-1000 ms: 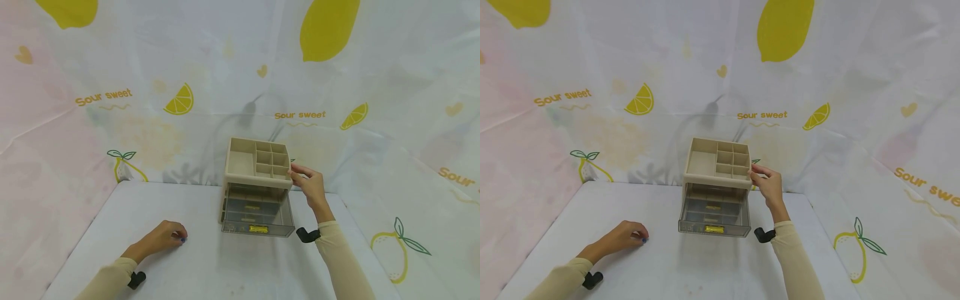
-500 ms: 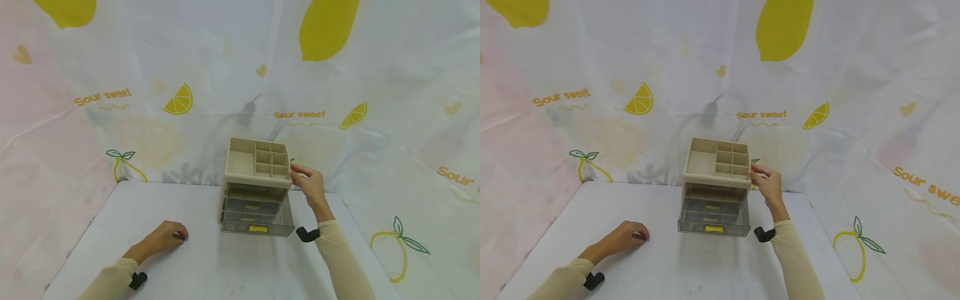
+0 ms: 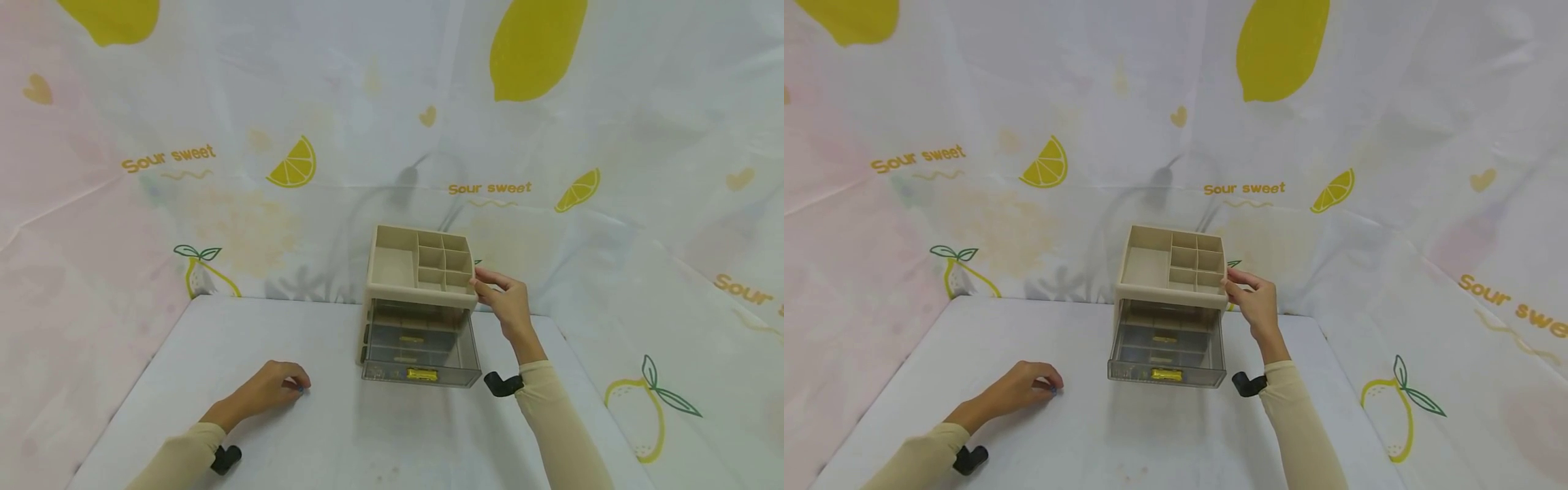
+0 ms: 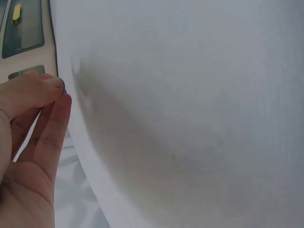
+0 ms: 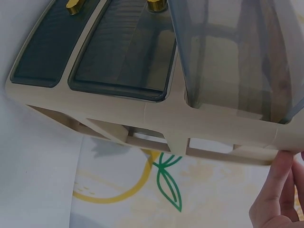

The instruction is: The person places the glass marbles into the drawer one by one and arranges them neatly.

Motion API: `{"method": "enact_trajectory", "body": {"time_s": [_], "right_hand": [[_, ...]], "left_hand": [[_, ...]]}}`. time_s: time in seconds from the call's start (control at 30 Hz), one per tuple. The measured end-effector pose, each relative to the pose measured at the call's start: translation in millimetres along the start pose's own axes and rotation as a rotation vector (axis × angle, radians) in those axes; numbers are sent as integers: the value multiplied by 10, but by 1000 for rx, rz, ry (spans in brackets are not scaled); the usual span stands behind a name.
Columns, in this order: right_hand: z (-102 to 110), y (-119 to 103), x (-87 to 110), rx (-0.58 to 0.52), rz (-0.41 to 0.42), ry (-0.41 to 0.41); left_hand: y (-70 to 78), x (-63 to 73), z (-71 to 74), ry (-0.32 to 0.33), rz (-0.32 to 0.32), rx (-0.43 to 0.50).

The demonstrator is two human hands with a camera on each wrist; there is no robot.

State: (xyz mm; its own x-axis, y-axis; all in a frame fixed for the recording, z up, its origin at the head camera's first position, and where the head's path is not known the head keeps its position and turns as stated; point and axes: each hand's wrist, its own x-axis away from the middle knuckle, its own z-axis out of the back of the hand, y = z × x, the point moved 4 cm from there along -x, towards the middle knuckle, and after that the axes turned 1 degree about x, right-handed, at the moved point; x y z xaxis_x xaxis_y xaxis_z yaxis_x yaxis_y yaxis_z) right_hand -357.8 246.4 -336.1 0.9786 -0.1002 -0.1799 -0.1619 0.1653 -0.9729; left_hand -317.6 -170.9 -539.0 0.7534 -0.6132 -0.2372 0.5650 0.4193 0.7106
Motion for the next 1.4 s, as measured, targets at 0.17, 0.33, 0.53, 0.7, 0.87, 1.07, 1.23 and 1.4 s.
{"method": "enact_trajectory", "body": {"time_s": [0.17, 0.33, 0.53, 0.7, 0.87, 1.07, 1.23, 1.4], "right_hand": [[30, 111, -65, -8, -6, 0], [64, 267, -155, 0, -6, 7], [73, 301, -175, 4, 1, 6], [65, 295, -179, -9, 16, 12], [52, 272, -167, -5, 18, 6], [50, 258, -147, 15, 19, 6], [51, 273, -151, 14, 17, 5], [57, 275, -155, 12, 27, 8]], "left_hand": [[18, -3, 19, -4, 4, 8], [22, -9, 34, 18, -7, 25], [44, -75, 76, 48, -32, 32], [114, -174, 149, 70, -56, 42], [241, -292, 235, 114, -116, 50], [381, -437, 311, 153, -101, 61], [508, -544, 384, 188, -101, 94], [623, -680, 471, 237, -106, 85]]}}
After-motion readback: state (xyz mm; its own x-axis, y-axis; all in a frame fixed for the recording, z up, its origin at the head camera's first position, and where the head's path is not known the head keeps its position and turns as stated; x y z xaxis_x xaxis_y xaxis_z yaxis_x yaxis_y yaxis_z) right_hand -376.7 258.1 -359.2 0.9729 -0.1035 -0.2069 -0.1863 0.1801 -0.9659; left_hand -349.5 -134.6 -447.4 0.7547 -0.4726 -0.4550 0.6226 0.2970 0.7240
